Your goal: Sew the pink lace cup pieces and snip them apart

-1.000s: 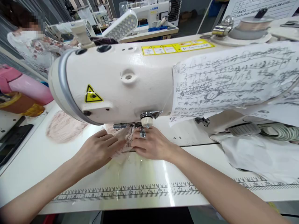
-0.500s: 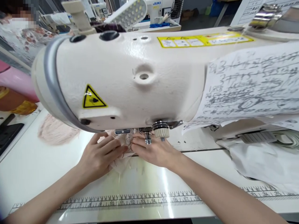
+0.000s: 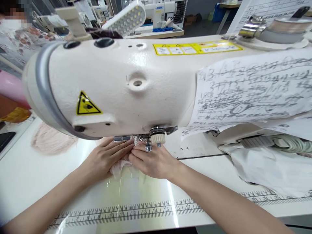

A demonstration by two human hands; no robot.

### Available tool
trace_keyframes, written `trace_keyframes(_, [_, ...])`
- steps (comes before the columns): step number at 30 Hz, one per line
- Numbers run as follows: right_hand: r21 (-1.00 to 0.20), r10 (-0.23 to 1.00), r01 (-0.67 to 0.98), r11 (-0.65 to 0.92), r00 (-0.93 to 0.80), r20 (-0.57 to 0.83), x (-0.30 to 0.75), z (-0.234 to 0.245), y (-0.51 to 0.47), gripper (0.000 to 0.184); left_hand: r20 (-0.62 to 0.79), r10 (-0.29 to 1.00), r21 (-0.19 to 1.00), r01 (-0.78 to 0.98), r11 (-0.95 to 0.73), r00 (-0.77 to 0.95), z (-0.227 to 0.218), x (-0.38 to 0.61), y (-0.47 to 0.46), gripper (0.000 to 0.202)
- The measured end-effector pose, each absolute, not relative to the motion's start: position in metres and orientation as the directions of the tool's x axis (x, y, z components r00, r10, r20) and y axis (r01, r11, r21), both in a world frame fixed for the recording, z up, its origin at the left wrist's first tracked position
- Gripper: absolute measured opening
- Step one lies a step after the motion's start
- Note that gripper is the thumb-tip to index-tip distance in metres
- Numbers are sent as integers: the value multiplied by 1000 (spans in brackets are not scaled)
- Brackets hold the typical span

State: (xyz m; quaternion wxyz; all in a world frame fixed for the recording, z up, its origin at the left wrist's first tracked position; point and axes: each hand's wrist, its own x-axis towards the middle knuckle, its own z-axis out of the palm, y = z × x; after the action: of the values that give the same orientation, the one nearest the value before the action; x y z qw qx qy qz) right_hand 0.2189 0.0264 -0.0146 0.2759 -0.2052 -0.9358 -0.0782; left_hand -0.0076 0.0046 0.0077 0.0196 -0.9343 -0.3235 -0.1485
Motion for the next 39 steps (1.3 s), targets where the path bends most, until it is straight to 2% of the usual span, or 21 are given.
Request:
trace_keyframes(3, [84, 278, 401, 912, -757, 592, 213, -12, 26, 19, 265, 591, 97, 589, -802, 762, 11, -12, 9, 64])
trace_keyframes(8, [121, 259, 416, 901, -741, 619, 208, -14, 24, 21, 268, 588, 108, 583, -806, 763, 13, -15, 13, 66])
trace_keyframes(19, [116, 261, 415, 902, -741, 619, 204, -16, 26, 17, 241, 636, 87, 636, -766, 733, 9, -18, 15, 63])
trace_keyframes(25, [91, 309, 436, 895, -755, 578, 207, -19, 28, 24, 232, 661, 59, 668, -742, 714, 8, -15, 13, 66])
trace_keyframes(30, [141, 312, 489, 861, -725, 614, 211, -12, 27, 25, 222, 672, 21, 686, -727, 706, 10, -10, 10, 64])
trace_keyframes(37, [162, 365, 545, 822, -724, 585, 217, -7, 24, 31, 216, 692, -46, 715, -698, 689, 11, -5, 8, 61])
trace_keyframes(39, [112, 426, 569, 814, -718, 551, 218, -7, 24, 31, 227, 693, -57, 719, -692, 685, 11, -4, 7, 61])
